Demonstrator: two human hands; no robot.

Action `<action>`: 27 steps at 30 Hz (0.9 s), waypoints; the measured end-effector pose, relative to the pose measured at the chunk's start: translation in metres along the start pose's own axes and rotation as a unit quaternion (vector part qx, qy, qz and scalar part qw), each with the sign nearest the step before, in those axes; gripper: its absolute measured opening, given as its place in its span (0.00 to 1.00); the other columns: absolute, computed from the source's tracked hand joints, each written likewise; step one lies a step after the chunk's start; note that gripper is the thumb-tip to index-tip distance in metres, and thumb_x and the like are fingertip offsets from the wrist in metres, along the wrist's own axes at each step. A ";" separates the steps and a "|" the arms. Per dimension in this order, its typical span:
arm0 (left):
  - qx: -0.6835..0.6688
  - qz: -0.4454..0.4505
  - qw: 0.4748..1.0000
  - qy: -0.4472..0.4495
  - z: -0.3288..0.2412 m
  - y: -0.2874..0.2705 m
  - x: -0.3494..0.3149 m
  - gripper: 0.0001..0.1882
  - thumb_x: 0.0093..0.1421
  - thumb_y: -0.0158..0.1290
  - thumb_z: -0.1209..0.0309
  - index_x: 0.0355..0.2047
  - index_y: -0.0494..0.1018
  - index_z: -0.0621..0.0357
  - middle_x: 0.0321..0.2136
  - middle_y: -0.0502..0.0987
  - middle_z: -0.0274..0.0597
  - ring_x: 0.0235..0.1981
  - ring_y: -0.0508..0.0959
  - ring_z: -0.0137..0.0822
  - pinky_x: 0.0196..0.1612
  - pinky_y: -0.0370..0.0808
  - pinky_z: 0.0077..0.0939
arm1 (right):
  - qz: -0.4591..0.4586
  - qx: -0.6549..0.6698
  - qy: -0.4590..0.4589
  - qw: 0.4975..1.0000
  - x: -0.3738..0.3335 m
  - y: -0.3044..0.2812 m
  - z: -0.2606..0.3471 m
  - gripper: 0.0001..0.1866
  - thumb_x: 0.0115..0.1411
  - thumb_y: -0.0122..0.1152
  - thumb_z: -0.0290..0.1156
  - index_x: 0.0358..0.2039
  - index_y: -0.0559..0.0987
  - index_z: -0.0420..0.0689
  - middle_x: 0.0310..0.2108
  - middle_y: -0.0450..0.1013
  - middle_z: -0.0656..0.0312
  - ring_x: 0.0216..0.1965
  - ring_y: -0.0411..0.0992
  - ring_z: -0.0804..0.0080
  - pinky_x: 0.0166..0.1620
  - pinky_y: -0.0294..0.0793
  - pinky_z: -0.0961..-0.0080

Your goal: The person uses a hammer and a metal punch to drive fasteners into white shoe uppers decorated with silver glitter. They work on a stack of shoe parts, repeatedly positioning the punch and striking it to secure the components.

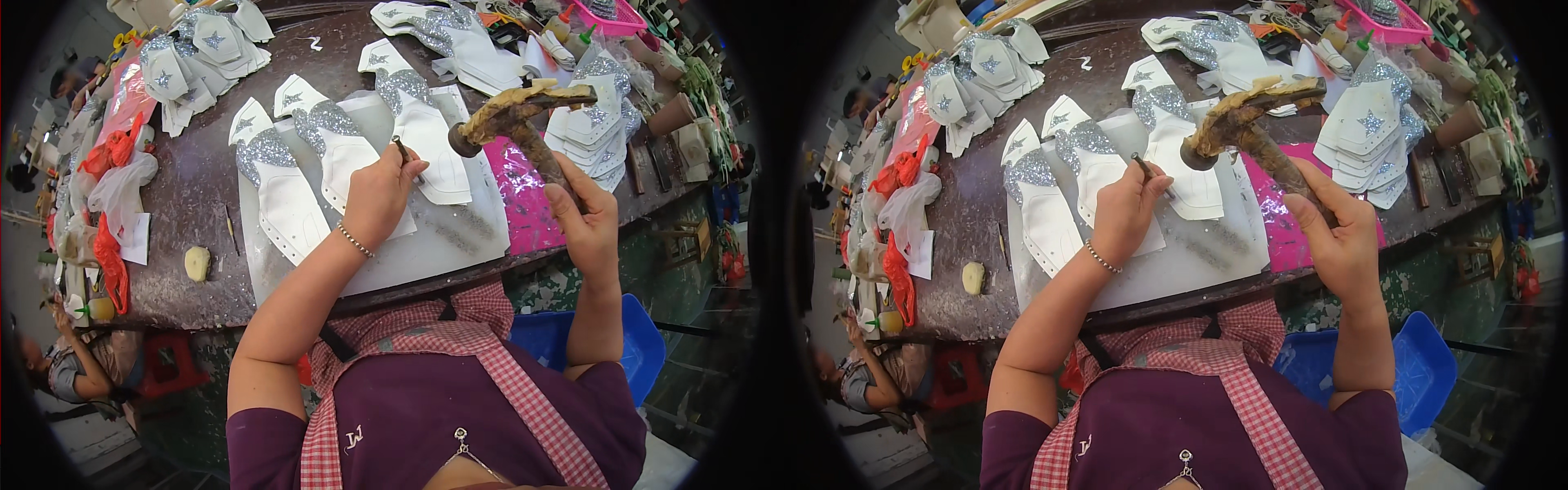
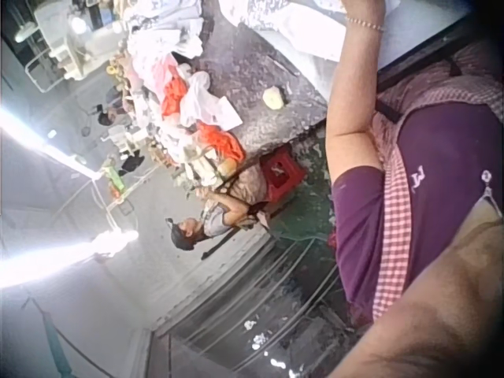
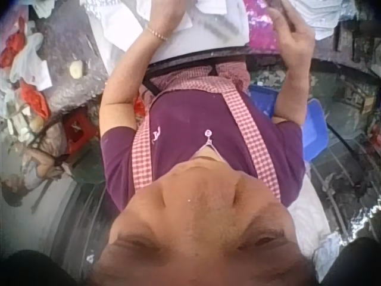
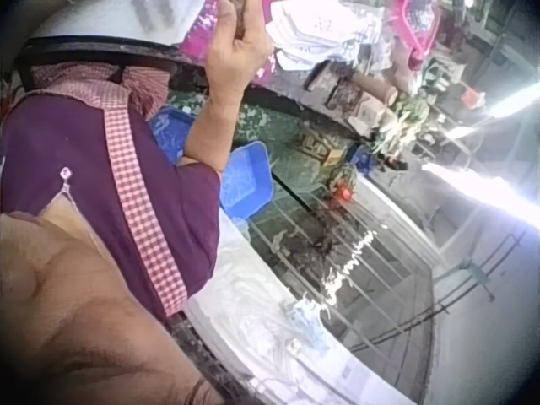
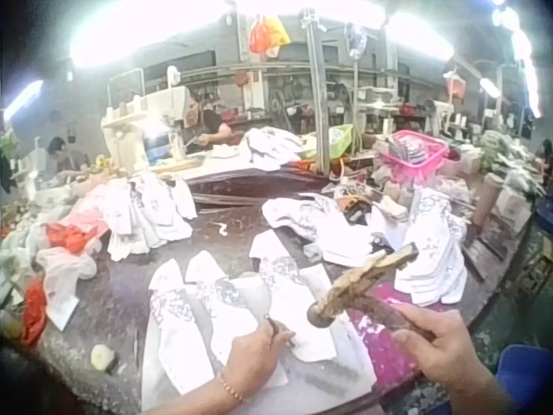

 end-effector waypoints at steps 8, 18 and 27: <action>-0.022 0.029 0.999 -0.002 0.000 -0.003 0.000 0.10 0.63 0.58 0.68 0.35 0.74 0.64 0.27 0.81 0.47 0.27 0.82 0.42 0.31 0.76 0.30 | -0.022 0.067 -0.024 0.997 0.004 0.001 0.004 0.21 0.65 0.60 0.27 0.57 0.74 0.35 0.30 0.75 0.65 0.27 0.66 0.87 0.29 0.65 0.89; 0.091 0.069 0.990 0.079 -0.013 0.001 0.003 0.08 0.63 0.57 0.69 0.34 0.72 0.61 0.28 0.81 0.47 0.29 0.82 0.47 0.31 0.77 0.35 | -0.049 -0.034 -0.187 0.981 0.011 0.008 0.025 0.19 0.66 0.58 0.27 0.56 0.74 0.33 0.25 0.75 0.63 0.21 0.66 0.80 0.26 0.66 0.82; -0.099 -0.011 0.995 -0.003 0.003 0.008 -0.006 0.09 0.67 0.53 0.68 0.37 0.70 0.62 0.25 0.80 0.48 0.26 0.83 0.45 0.29 0.78 0.35 | -0.016 0.002 -0.043 0.999 -0.002 0.000 0.007 0.20 0.63 0.62 0.25 0.55 0.75 0.33 0.37 0.78 0.64 0.35 0.70 0.82 0.41 0.71 0.82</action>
Point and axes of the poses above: each hand's wrist, its own x-axis towards the middle knuckle, its own y-axis out of the palm, z = x × y, the point moved 2 cm from there along x, towards the middle knuckle
